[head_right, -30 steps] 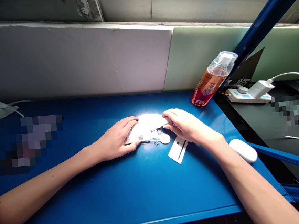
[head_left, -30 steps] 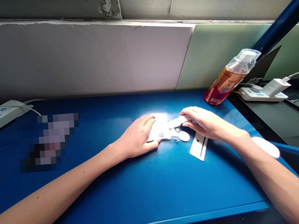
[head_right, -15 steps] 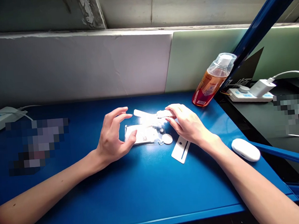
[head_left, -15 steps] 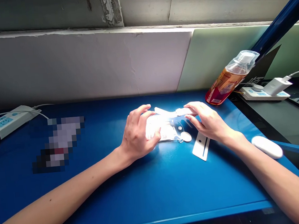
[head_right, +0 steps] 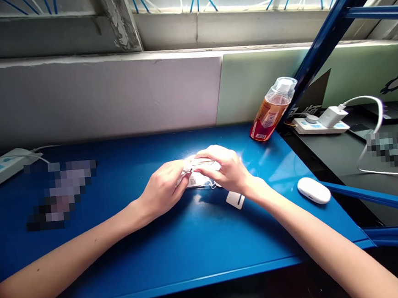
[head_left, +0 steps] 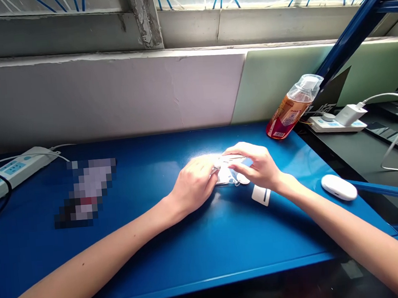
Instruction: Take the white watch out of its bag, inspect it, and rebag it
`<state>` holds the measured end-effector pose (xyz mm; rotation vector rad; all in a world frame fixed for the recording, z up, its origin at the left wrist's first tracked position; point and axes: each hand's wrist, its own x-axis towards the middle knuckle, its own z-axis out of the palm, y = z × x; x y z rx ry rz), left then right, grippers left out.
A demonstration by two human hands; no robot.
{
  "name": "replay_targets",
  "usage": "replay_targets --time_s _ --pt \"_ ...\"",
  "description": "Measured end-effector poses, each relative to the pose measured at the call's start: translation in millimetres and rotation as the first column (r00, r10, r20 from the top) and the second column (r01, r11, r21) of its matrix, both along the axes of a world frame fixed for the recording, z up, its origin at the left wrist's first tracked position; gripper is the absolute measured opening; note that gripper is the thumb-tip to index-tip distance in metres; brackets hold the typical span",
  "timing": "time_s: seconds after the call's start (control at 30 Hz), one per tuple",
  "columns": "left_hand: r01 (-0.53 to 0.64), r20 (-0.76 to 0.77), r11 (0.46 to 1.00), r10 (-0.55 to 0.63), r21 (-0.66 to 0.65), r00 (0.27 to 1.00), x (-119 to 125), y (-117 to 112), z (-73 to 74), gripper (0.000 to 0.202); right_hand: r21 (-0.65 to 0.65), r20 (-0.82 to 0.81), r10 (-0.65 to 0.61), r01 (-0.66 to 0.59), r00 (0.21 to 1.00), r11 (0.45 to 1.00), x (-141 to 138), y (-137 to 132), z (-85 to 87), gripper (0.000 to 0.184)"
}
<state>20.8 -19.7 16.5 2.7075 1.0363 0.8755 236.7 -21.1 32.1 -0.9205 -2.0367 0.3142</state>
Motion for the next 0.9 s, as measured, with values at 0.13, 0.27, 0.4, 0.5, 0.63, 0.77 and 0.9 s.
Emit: replay_targets --time_s 0.13,0.27,0.4,0.5,0.63,0.77,0.9 --pt "0.097 0.212 0.949 -0.033 -0.299 0.977 1 -3 11.2 0.032 -0.254 -0.422 -0.055 -0.059 0.905 0.965 -16 11 10.8 0.031" --pt "0.385 0.526 0.609 0.062 -0.693 0.848 15 -8 22.5 0.039 -0.450 -0.666 -0.050 -0.347 0.744 0.823 -31 28 10.7 0.039" --pt "0.578 0.633 0.260 0.286 -0.774 0.719 35 -10 17.7 0.043 -0.543 -0.786 -0.114 -0.590 0.607 0.598 -32 35 4.1 0.039" --pt "0.624 0.629 0.157 0.385 -0.766 0.675 45 -10 9.2 0.049 -0.535 -0.829 -0.087 -0.738 0.552 0.412 -25 31 1.0 0.040" --pt "0.701 0.651 0.072 0.447 -0.709 0.613 47 -12 2.6 0.045 -0.559 -0.820 -0.070 -0.769 0.567 0.310 -20 25 -0.3 0.040" --pt "0.762 0.693 0.005 0.419 -0.648 0.587 43 -14 -2.7 0.040 -0.554 -0.830 -0.141 -0.766 0.540 0.327 -25 24 -2.0 0.037" --pt "0.770 0.684 -0.031 0.437 -0.638 0.584 42 -16 -5.5 0.035 -0.524 -0.852 -0.159 -0.802 0.499 0.288 -26 23 -0.5 0.043"
